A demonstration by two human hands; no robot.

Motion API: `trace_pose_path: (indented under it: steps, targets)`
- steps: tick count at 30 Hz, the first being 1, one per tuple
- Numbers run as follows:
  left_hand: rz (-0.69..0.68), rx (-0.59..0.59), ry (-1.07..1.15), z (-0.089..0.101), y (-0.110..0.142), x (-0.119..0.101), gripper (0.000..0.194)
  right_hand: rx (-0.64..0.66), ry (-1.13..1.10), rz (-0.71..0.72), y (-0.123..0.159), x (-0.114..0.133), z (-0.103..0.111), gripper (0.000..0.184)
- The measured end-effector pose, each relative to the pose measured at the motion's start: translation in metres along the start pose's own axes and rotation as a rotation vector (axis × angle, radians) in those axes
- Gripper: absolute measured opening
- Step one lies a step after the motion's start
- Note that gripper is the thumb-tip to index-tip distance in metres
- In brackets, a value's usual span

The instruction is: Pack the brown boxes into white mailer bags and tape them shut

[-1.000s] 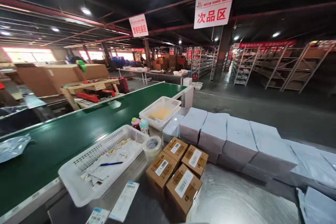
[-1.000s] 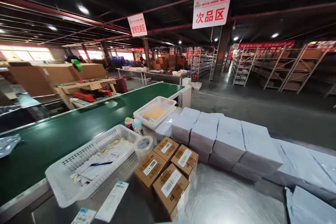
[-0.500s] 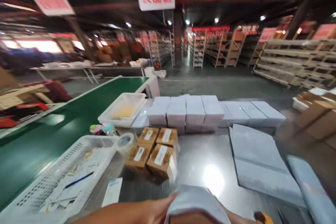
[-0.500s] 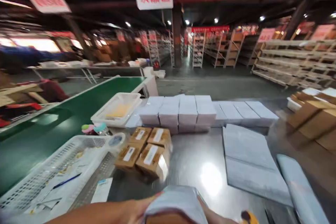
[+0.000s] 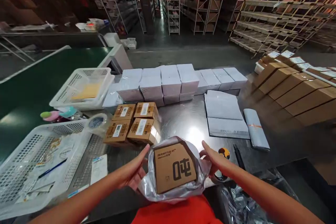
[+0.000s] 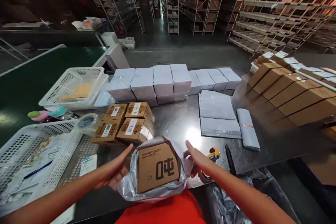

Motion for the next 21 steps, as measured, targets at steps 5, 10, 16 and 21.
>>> trace_pose_path:
  steps: [5,10,16,21]
  targets:
    - [-0.188,-0.255,-0.314,-0.005,0.024,-0.024,0.062,-0.212,0.393,0.219,0.017,0.028,0.010,0.061]
    - [-0.191,-0.337,-0.201,0.008,0.047,-0.024,0.068,-0.268,0.284,0.209,0.039,0.036,0.029,0.063]
    - [-0.113,-0.224,-0.257,0.014,0.061,-0.006,0.075,-0.151,0.191,0.144,0.048,0.021,0.024,0.059]
    - [-0.119,-0.255,-0.842,0.026,0.069,-0.034,0.059,-0.303,0.686,0.177,0.059,0.043,0.027,0.051]
Point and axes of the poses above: each hand's wrist, its own y-axis away from the middle knuckle, its own z-axis out of the back of the hand, x = y × z, the point moved 9 cm from there along -y, towards the middle knuckle, and after that the axes turned 6 degrees about -z, right-handed, at the moved point
